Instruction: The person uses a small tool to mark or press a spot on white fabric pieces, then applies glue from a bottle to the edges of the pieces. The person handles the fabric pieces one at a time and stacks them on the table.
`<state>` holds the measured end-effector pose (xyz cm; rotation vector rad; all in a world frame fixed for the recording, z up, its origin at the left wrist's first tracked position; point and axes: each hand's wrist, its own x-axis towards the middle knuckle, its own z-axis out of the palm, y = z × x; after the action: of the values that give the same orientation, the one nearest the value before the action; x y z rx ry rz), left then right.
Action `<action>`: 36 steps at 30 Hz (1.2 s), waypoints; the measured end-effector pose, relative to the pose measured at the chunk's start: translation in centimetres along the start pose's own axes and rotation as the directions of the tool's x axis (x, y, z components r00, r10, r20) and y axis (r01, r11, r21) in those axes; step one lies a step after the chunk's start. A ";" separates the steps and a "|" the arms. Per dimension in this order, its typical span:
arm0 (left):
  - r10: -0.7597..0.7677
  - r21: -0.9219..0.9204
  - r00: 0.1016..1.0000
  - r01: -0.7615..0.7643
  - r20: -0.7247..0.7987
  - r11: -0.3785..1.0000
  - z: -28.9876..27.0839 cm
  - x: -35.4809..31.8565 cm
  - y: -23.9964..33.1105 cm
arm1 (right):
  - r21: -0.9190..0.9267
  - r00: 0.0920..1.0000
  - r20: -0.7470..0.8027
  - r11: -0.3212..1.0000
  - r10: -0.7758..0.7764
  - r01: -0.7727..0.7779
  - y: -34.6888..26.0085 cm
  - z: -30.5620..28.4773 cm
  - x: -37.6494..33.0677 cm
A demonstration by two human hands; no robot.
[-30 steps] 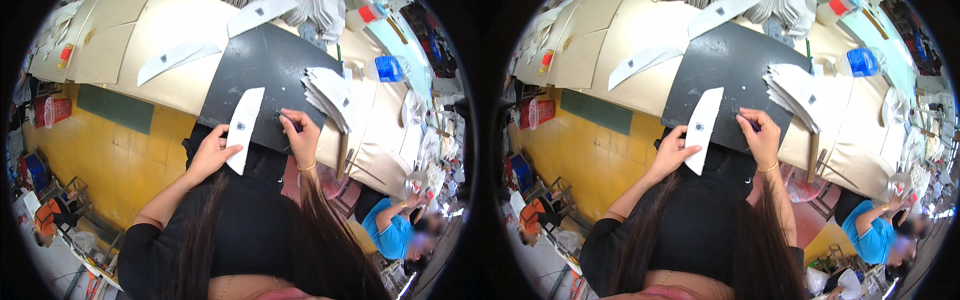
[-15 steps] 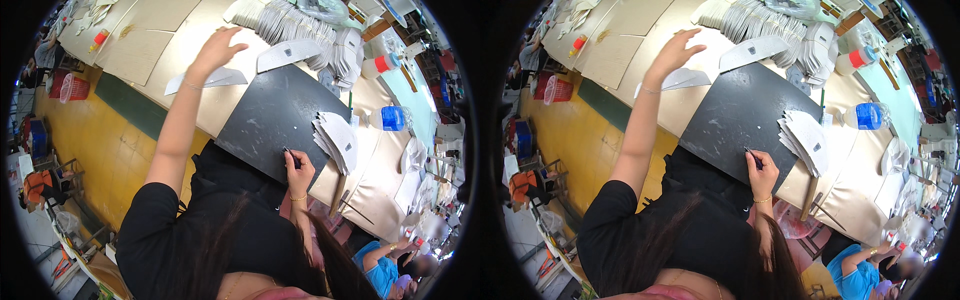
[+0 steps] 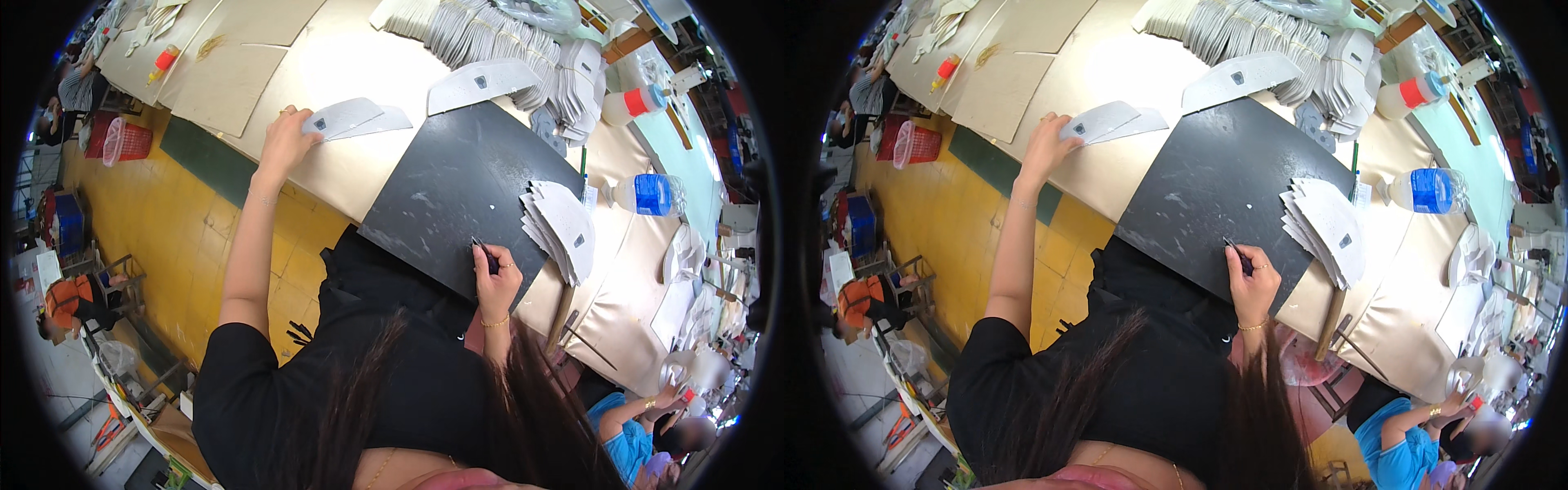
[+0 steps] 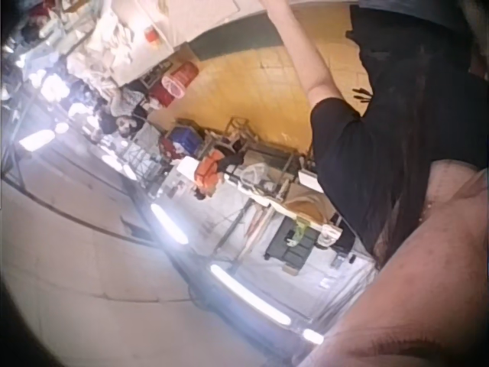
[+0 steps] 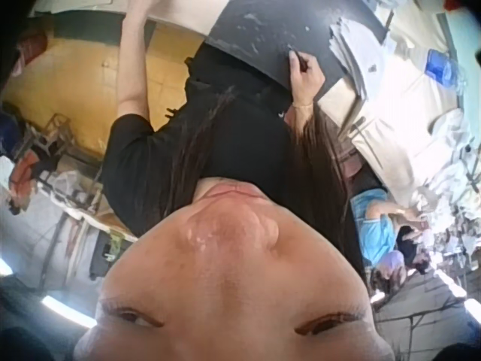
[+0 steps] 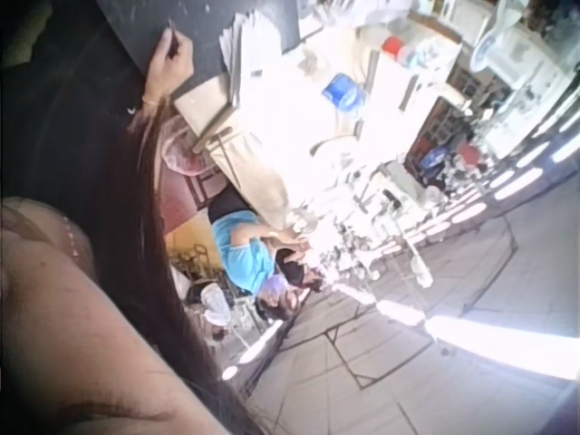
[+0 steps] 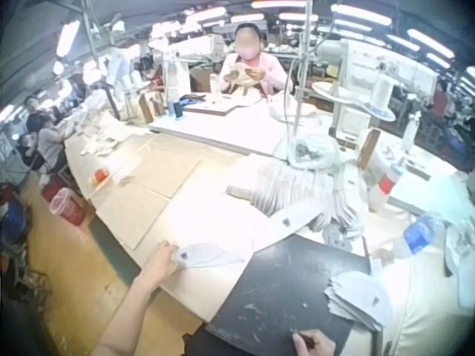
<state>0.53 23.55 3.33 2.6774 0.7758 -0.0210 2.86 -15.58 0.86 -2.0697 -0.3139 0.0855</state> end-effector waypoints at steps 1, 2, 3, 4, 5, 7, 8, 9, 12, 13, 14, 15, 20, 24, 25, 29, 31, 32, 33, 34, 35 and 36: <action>0.024 -0.040 1.000 -0.024 -0.006 0.999 -0.3 -0.3 0.4 | 0.014 1.000 -0.006 1.000 0.008 -0.007 0.0 0.0 0.0; 0.032 -0.084 0.999 -0.030 0.015 0.996 -0.9 -0.6 0.7 | 0.024 1.000 -0.011 0.999 0.023 -0.023 0.0 0.0 -0.1; 0.041 -0.127 0.998 -0.036 0.038 0.991 -1.4 -1.0 1.1 | 0.033 0.999 -0.016 0.999 0.041 -0.040 0.0 0.0 -0.1; -0.003 -0.370 0.993 0.047 0.119 0.928 -1.8 -1.5 1.7 | 0.058 0.998 -0.003 0.996 0.064 -0.064 0.0 0.0 -0.1; -0.027 -0.579 0.977 0.147 0.211 0.802 -2.1 -2.2 2.6 | 0.081 0.996 0.010 0.993 0.088 -0.088 0.1 -0.1 -0.1; 0.032 -0.812 0.934 0.291 0.355 0.505 -1.2 -4.3 5.0 | 0.215 0.989 -0.002 0.966 0.151 -0.147 0.0 -0.3 0.0; 0.097 -0.864 0.913 0.335 0.396 0.377 -0.2 -5.7 6.6 | 0.323 0.981 -0.026 0.930 0.194 -0.175 0.0 -0.4 0.2; 0.213 -0.913 0.895 0.349 0.391 0.210 1.0 -7.3 8.1 | 0.431 0.967 -0.041 0.877 0.252 -0.210 -0.1 -0.6 0.3; 0.341 -0.742 0.723 0.663 0.600 -0.100 4.9 -12.1 12.7 | 0.424 0.975 -0.064 0.891 0.211 -0.165 -0.3 -1.6 0.5; 0.376 -0.625 0.634 0.763 0.676 -0.162 5.7 -13.5 13.5 | 0.422 0.976 -0.065 0.892 0.207 -0.161 -0.4 -1.9 0.4; 0.431 -0.497 0.566 0.824 0.703 -0.270 6.1 -14.8 13.6 | 0.405 0.974 -0.065 0.898 0.216 -0.172 -0.5 -2.2 0.1; 0.423 -0.341 0.460 0.881 0.781 -0.328 6.4 -15.9 13.7 | 0.390 0.973 -0.060 0.902 0.225 -0.184 -0.6 -2.5 -0.2; 0.442 -0.104 0.271 0.925 0.855 -0.366 7.7 -18.0 12.3 | 0.238 0.950 0.043 0.920 0.310 -0.311 -0.7 -2.5 -1.2; 0.466 -0.126 0.260 0.946 0.845 -0.300 8.8 -18.4 12.0 | -0.009 0.997 0.034 0.998 0.067 -0.066 -0.8 -2.5 -1.2; 0.465 -0.114 0.235 0.955 0.854 -0.274 9.0 -18.5 12.1 | -0.030 1.000 0.026 0.999 0.014 -0.013 -0.9 -2.5 -1.1; 0.470 -0.120 0.239 0.955 0.850 -0.270 9.7 -18.3 12.4 | -0.080 0.995 0.059 0.993 -0.086 0.090 -1.0 -2.5 -0.7; 0.457 -0.134 0.243 0.957 0.856 -0.257 10.0 -18.2 12.6 | -0.098 0.993 0.073 0.990 -0.092 0.099 -1.1 -2.4 -0.5; 0.455 -0.142 0.248 0.957 0.856 -0.253 10.1 -18.2 12.6 | -0.107 0.992 0.080 0.989 -0.095 0.103 -1.1 -2.4 -0.5; 0.452 -0.153 0.251 0.958 0.856 -0.243 10.2 -18.2 12.6 | -0.123 0.991 0.093 0.987 -0.095 0.106 -1.1 -2.4 -0.4; 0.450 -0.163 0.255 0.959 0.856 -0.233 10.3 -18.2 12.6 | -0.139 0.990 0.105 0.984 -0.094 0.108 -1.1 -2.4 -0.3; 0.448 -0.174 0.259 0.959 0.856 -0.223 10.3 -18.2 12.6 | -0.152 0.990 0.113 0.983 -0.088 0.104 -1.1 -2.4 -0.2; 0.447 -0.189 0.267 0.959 0.854 -0.212 10.3 -18.2 12.7 | -0.175 0.985 0.127 0.975 -0.119 0.140 -1.1 -2.4 -0.1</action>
<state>-7.47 0.68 -0.18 0.2866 0.7147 -0.7225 2.99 -17.12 3.03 -2.2244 -0.5450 0.1008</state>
